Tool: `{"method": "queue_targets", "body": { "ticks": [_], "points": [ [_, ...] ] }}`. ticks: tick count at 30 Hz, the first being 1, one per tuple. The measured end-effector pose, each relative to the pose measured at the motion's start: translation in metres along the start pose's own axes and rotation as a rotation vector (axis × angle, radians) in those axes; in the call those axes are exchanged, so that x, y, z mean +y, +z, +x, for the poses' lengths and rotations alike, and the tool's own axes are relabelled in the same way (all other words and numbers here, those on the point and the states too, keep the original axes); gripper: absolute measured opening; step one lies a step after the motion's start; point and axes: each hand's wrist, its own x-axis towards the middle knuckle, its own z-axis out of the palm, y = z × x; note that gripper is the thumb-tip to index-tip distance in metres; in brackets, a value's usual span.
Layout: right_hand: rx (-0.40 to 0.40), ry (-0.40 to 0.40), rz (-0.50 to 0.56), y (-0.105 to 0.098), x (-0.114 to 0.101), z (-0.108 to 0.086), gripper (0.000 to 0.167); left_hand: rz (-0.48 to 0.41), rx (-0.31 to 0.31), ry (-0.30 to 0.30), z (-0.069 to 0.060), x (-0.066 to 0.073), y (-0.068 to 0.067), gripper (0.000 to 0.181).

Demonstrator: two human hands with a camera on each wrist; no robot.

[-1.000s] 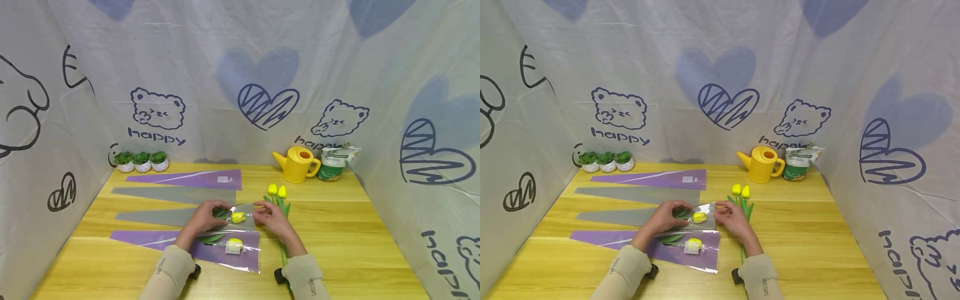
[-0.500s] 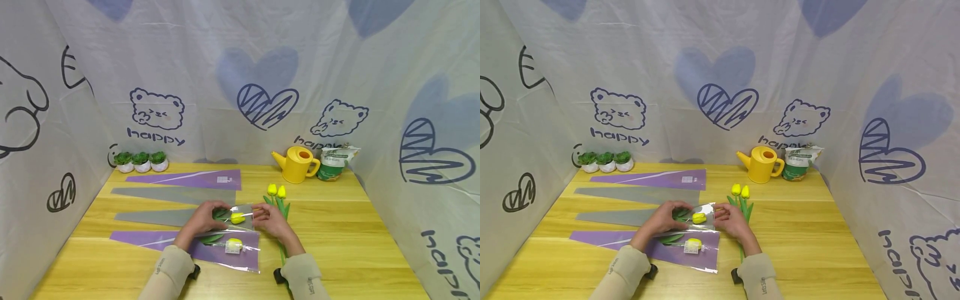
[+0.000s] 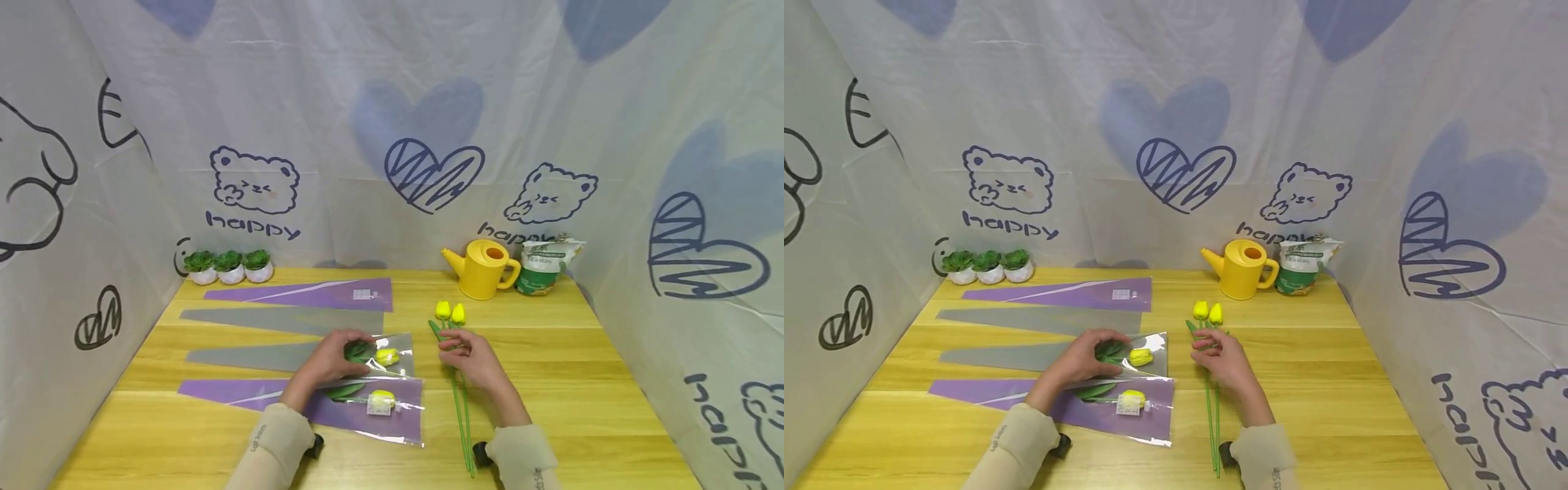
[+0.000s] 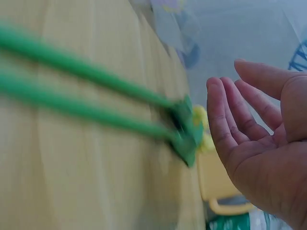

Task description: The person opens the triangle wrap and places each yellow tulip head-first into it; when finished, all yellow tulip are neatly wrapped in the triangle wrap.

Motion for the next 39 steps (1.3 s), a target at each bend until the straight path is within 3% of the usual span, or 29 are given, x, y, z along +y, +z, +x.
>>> {"method": "queue_targets", "body": {
  "ticks": [7, 10, 17, 29, 39],
  "points": [
    [0.120, 0.083, 0.007, -0.025, 0.011, -0.020, 0.036, -0.026, -0.032, -0.003, -0.007, 0.004, -0.007, 0.046],
    [0.138, 0.133, 0.021, -0.025, 0.018, -0.025, 0.032, -0.025, -0.050, -0.015, -0.009, 0.005, -0.010, 0.046],
    [0.138, 0.238, 0.173, -0.017, 0.025, -0.032, 0.026, 0.001, -0.108, -0.020, -0.009, 0.006, -0.012, 0.049],
    [0.126, 0.259, 0.136, -0.012, 0.028, -0.030, 0.017, 0.029, -0.110, -0.041, -0.010, 0.007, -0.014, 0.052],
    [0.123, 0.288, 0.131, -0.011, 0.031, -0.029, 0.013, 0.030, -0.104, -0.020, -0.010, 0.005, -0.013, 0.052]
  ]
}}
